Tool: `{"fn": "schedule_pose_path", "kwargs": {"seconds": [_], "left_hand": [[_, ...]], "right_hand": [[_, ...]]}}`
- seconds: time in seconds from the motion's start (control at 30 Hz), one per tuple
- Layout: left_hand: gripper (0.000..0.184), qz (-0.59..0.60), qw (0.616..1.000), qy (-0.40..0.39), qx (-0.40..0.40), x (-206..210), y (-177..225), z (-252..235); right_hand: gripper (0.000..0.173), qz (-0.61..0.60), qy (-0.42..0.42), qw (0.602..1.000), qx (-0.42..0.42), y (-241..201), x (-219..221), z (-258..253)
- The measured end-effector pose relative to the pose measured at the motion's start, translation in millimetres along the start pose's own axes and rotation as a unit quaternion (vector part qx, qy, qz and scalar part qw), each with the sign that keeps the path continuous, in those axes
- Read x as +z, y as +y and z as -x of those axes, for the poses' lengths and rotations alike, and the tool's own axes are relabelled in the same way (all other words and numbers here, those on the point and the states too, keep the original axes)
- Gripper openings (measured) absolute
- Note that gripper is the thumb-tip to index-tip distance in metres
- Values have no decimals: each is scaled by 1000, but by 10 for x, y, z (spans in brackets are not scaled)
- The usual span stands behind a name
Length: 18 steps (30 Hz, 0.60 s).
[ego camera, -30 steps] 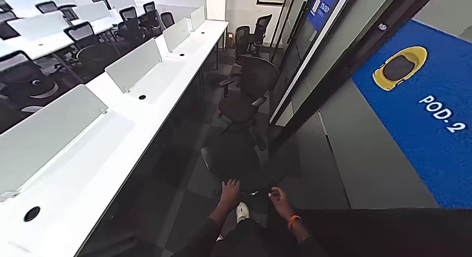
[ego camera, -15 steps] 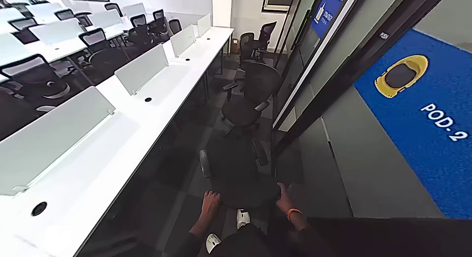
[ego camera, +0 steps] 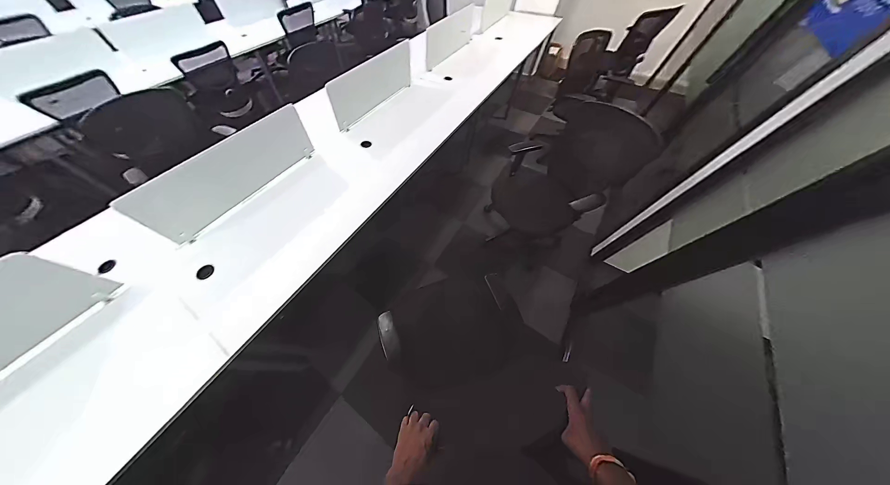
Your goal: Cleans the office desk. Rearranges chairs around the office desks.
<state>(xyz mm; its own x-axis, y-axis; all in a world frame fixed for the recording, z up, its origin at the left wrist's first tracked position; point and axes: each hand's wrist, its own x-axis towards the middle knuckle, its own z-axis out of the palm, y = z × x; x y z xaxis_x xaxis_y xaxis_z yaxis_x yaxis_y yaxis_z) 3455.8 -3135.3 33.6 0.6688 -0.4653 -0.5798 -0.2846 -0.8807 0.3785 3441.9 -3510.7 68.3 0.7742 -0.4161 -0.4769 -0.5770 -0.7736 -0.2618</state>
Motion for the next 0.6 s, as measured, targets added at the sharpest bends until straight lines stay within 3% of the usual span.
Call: {"fn": "schedule_pose_path", "kwargs": {"seconds": [0.27,0.37,0.6], "left_hand": [[22,-8,979,189,-79,34,-264,193],[38,-14,971,208,-117,-87,-392,177],[35,24,957,216,-194,-446,-869,9]], "right_hand": [[91,33,-11,997,-62,-743,-48,-362],[90,56,-19,994,-87,-1131,-87,-499],[90,92,-45,985,-139,-2047,-18,-987]]}}
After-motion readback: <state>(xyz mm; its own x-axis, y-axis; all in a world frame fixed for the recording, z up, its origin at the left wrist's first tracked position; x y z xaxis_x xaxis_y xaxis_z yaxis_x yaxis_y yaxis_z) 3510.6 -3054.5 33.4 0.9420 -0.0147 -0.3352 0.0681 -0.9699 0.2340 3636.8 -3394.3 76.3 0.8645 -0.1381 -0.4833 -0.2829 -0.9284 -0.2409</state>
